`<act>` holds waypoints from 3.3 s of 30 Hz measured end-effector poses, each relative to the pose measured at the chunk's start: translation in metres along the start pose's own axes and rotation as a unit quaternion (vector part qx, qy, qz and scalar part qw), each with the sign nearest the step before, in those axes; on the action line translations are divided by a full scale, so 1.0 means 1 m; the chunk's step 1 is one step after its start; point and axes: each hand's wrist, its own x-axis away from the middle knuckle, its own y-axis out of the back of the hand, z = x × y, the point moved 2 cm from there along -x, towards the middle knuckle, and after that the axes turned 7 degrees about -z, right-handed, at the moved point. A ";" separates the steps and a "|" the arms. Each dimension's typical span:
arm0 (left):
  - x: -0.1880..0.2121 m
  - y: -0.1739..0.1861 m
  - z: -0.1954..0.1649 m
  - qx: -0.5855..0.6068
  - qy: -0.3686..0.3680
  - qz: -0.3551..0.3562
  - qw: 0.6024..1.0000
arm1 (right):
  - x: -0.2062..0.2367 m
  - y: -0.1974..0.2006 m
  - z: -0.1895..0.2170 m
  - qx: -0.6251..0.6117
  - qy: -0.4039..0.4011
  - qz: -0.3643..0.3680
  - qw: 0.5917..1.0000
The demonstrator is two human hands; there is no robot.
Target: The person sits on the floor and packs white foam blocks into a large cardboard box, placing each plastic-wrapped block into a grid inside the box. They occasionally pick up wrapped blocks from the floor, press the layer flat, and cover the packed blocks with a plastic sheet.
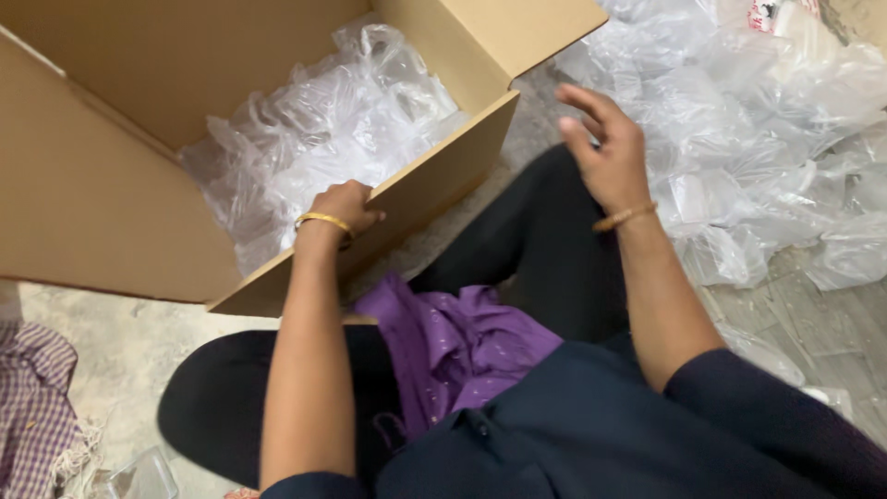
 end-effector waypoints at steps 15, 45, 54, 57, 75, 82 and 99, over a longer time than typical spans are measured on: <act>0.004 0.004 -0.024 0.026 -0.026 -0.038 0.999 | -0.089 -0.195 -0.023 0.512 0.021 0.546 0.663; 0.047 0.020 -0.024 -0.011 0.021 -0.063 0.998 | -0.080 0.055 -0.228 0.377 0.077 -0.071 0.920; 0.057 0.080 -0.064 0.345 -0.090 -0.131 0.925 | -0.011 0.106 -0.281 0.545 -0.108 0.128 0.822; 0.033 0.100 -0.092 0.350 -0.105 -0.152 0.918 | 0.000 0.103 -0.199 0.482 -0.136 -0.007 0.865; -0.220 0.045 0.127 0.282 0.241 -0.337 0.865 | 0.064 0.042 -0.157 0.545 -0.241 0.358 0.719; -0.312 -0.048 0.138 0.212 0.308 -0.227 0.899 | 0.120 0.032 -0.209 0.636 -0.179 0.341 0.669; -0.017 0.113 -0.176 0.313 -0.201 -0.202 0.906 | -0.035 -0.021 -0.003 0.137 0.121 0.062 0.981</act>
